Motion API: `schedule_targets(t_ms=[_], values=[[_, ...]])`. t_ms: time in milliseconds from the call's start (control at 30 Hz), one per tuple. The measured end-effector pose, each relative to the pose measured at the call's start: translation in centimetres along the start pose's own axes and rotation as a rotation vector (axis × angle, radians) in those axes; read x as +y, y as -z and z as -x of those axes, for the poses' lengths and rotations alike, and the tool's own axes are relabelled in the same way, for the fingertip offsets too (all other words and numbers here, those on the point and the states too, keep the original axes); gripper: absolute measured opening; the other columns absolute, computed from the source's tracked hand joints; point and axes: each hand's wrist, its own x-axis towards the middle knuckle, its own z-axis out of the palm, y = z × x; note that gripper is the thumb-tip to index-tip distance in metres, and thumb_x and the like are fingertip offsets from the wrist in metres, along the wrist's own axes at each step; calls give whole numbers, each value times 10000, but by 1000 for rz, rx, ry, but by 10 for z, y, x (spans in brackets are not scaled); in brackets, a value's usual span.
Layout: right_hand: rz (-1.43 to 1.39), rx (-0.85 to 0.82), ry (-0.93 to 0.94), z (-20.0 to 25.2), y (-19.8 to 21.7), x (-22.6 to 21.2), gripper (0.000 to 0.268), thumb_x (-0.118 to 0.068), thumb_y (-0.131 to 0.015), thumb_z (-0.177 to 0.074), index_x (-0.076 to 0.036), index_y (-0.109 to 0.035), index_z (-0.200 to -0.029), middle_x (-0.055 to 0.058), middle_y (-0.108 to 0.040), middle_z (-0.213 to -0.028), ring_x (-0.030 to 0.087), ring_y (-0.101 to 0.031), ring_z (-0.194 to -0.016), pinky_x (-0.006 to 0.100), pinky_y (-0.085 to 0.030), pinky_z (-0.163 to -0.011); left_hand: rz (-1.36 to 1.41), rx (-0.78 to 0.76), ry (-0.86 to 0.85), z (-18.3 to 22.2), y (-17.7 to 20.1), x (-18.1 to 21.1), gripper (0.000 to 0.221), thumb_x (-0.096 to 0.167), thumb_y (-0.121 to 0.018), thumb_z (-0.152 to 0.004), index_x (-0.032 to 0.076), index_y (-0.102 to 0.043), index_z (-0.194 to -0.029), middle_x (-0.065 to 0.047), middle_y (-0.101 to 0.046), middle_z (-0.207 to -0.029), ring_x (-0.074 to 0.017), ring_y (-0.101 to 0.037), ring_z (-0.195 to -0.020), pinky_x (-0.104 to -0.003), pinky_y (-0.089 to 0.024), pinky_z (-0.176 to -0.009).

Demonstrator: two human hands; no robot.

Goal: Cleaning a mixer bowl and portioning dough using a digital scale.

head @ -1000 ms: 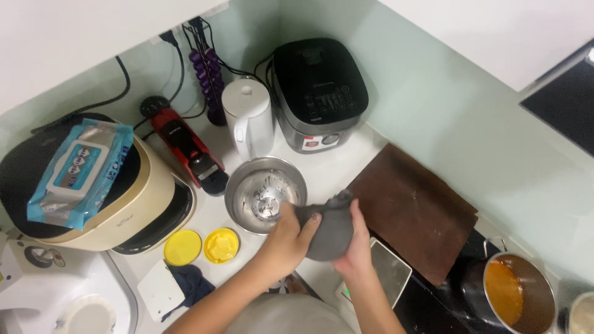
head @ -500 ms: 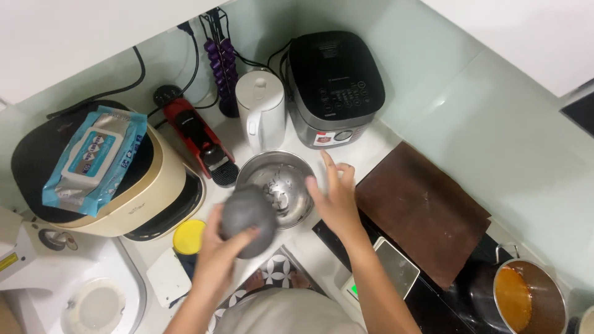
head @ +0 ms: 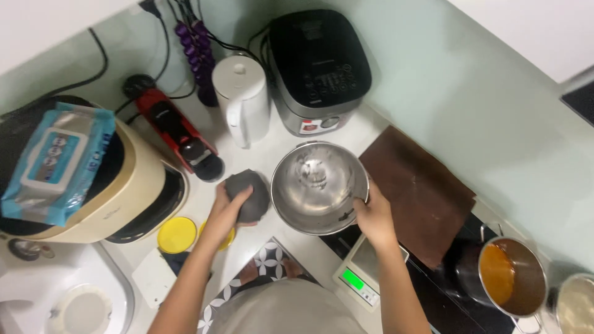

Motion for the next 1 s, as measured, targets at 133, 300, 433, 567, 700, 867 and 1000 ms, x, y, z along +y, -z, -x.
schedule_targets(t_ms=[133, 300, 433, 567, 700, 867, 1000], values=[[-240, 125, 149, 8, 2, 33, 483, -43, -596, -936, -38, -548, -1417, 119, -700, -1240, 165, -648, -1084, 297, -504, -923, -652, 123, -446, -7, -15, -5, 731, 271, -816, -900, -99, -396, -1372, -348, -496, -1257, -381, -672, -920, -407, -591, -742], [-415, 190, 111, 18, -22, 81, 261, -213, -580, -1162, 32, -654, -1217, 62, -656, -995, 100, -579, -896, 265, -505, -819, -549, -18, -902, 73, -73, 56, 98, 75, -668, -948, 10, -708, -1010, -101, -723, -953, -175, -705, -765, -329, -583, -654], [-673, 168, 46, 31, -40, 28, 298, -268, -521, -1079, -35, -611, -1241, 25, -672, -967, 73, -617, -761, 236, -531, -601, -684, -464, -775, 64, -116, 21, 193, 63, -714, -820, -19, -734, -994, -180, -697, -920, -361, -683, -803, -436, -539, -730], [-804, 122, 42, 41, -45, -5, 318, -256, -517, -1029, -70, -567, -1282, 27, -687, -1033, 92, -689, -814, 253, -615, -641, -729, -510, -604, 34, -129, -25, 87, 18, -671, -817, -17, -727, -874, -202, -698, -885, -392, -692, -841, -448, -531, -769], [-799, 130, 48, 37, -55, 25, 293, -237, -521, -1055, -52, -581, -1274, 46, -680, -1036, 81, -677, -812, 248, -595, -618, -616, -496, -532, 25, -125, -22, 102, -26, -622, -844, -12, -714, -885, -175, -720, -870, -331, -721, -812, -406, -553, -748], [-179, 215, 223, 36, -25, -22, 397, -29, -553, -952, -6, -582, -1347, 141, -705, -1103, 206, -697, -927, 346, -566, -783, -436, -281, -488, 36, -113, 30, 137, 7, -699, -855, 23, -716, -991, -132, -731, -869, -265, -713, -748, -375, -556, -683], [46, 199, 470, 36, -9, -51, 365, 25, -553, -953, -5, -593, -1315, 229, -672, -1269, 383, -675, -1108, 432, -515, -963, -616, -154, -649, 10, -107, 32, 210, 20, -723, -841, 6, -724, -1051, -159, -712, -896, -316, -699, -760, -404, -545, -690]])
